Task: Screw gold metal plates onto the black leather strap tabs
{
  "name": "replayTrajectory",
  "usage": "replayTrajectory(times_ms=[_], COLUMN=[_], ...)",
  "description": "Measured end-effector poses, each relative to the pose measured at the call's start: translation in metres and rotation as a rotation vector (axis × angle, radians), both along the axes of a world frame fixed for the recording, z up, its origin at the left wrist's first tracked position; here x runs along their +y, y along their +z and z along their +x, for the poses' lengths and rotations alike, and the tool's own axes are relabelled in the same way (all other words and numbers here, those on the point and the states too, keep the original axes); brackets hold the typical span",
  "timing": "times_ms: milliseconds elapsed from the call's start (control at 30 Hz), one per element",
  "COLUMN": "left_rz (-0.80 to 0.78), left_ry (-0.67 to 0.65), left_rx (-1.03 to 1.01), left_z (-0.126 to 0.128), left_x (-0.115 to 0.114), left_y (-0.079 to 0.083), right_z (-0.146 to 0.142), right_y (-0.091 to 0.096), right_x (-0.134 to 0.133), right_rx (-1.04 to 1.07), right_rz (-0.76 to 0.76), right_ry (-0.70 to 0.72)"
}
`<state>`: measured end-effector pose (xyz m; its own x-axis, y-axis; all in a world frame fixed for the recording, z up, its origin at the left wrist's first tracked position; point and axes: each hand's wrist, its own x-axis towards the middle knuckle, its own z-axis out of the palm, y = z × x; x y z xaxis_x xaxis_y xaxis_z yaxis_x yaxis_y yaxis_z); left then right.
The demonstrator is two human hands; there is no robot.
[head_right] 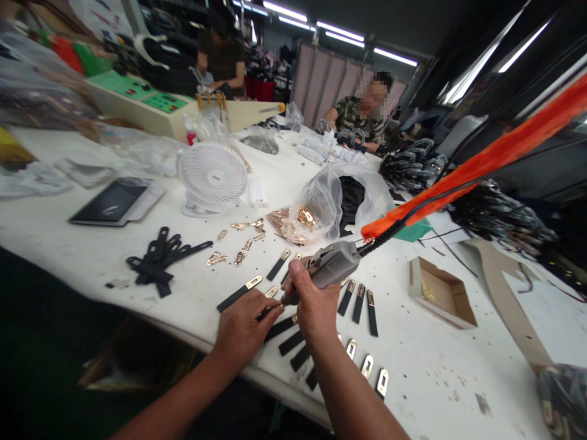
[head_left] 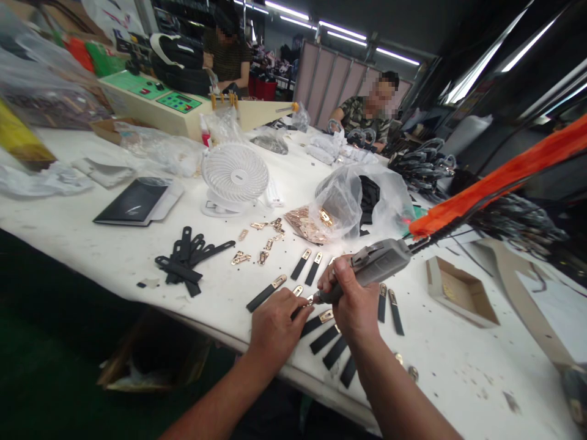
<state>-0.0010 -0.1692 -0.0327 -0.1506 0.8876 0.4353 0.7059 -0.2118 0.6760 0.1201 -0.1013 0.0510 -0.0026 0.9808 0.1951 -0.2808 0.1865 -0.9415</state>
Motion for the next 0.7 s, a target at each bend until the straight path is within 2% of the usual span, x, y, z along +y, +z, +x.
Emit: replayTrajectory(times_ms=[700], left_rz=[-0.047], left_ry=[-0.02], left_rx=[-0.091], left_z=[-0.0006], left_x=[-0.0002], left_y=[-0.0021], right_z=[-0.0035], right_y=[0.0057], right_x=[-0.0031], right_rx=[0.11], right_rz=[0.064], right_ry=[0.025])
